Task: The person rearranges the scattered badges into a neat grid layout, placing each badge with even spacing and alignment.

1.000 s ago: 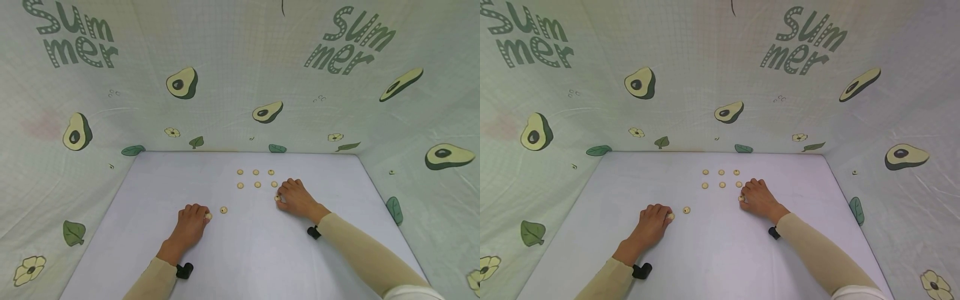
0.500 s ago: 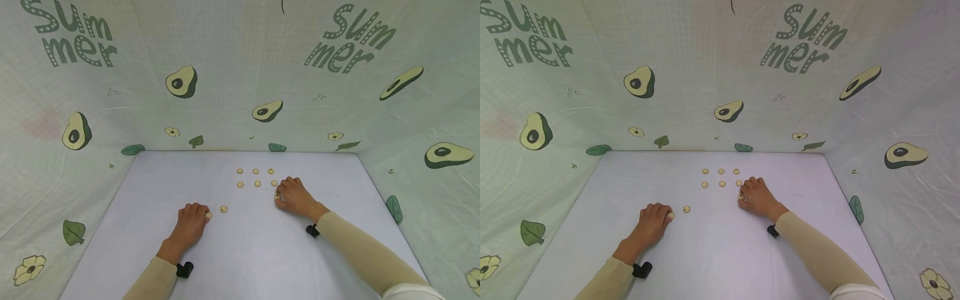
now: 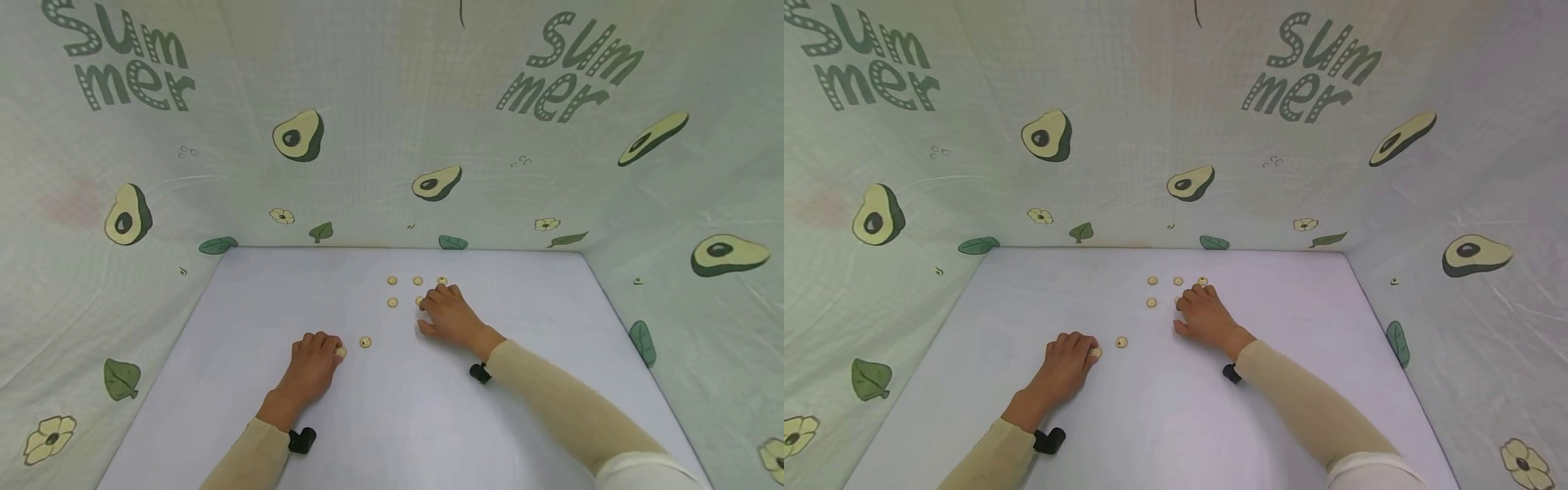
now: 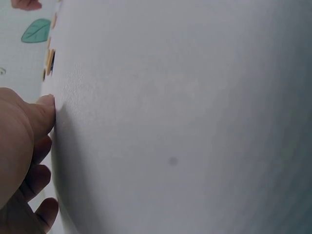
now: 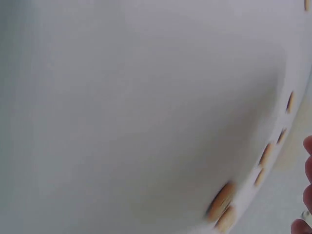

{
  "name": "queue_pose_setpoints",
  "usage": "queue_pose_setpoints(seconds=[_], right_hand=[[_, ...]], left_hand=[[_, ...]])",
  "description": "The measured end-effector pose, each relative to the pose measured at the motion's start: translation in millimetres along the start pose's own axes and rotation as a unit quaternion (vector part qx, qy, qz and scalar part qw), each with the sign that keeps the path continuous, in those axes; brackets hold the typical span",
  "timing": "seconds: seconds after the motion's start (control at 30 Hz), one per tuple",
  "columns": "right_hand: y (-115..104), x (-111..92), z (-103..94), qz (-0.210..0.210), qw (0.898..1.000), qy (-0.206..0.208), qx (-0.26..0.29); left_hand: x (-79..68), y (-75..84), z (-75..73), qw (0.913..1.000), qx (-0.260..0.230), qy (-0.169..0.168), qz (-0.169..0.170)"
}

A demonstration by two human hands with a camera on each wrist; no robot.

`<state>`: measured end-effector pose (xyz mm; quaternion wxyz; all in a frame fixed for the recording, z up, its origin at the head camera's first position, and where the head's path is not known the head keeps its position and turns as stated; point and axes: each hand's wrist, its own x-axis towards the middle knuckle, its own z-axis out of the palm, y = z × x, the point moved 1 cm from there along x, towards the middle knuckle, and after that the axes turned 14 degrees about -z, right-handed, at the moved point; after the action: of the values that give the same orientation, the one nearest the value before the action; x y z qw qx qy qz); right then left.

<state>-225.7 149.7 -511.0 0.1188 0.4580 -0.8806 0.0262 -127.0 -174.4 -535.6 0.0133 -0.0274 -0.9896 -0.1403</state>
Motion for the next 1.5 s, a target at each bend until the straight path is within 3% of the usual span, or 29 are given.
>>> queue_pose_setpoints(seconds=[0.33, 0.77, 0.97, 1.2, 1.37, 1.5], right_hand=[[-43.4, 44.0, 9.9, -0.073, 0.997, -0.027, 0.01], [-79.3, 69.6, 16.4, -0.146, 0.988, -0.045, -0.016], [-82.7, 73.1, 21.0, -0.145, 0.988, -0.056, -0.021], [-81.2, 71.3, 21.4, -0.107, 0.993, -0.042, -0.023], [-80.5, 69.5, 21.8, -0.118, 0.992, -0.047, 0.009], [-80.9, 69.4, 21.8, -0.122, 0.991, -0.049, -0.003]], left_hand=[[-0.9, 0.1, -1.6, 0.9999, 0.001, 0.009, 0.006], [-1.1, 1.7, -6.0, 1.0, 0.009, -0.002, 0.0], [-1.1, 0.4, -4.2, 0.9999, 0.009, 0.008, 0.007], [-2.3, 1.4, -5.6, 0.9999, 0.008, 0.009, 0.01], [-2.3, 1.6, -4.6, 0.9999, 0.007, 0.01, 0.008], [-1.2, 0.7, -2.8, 0.9999, 0.005, 0.009, 0.006]])
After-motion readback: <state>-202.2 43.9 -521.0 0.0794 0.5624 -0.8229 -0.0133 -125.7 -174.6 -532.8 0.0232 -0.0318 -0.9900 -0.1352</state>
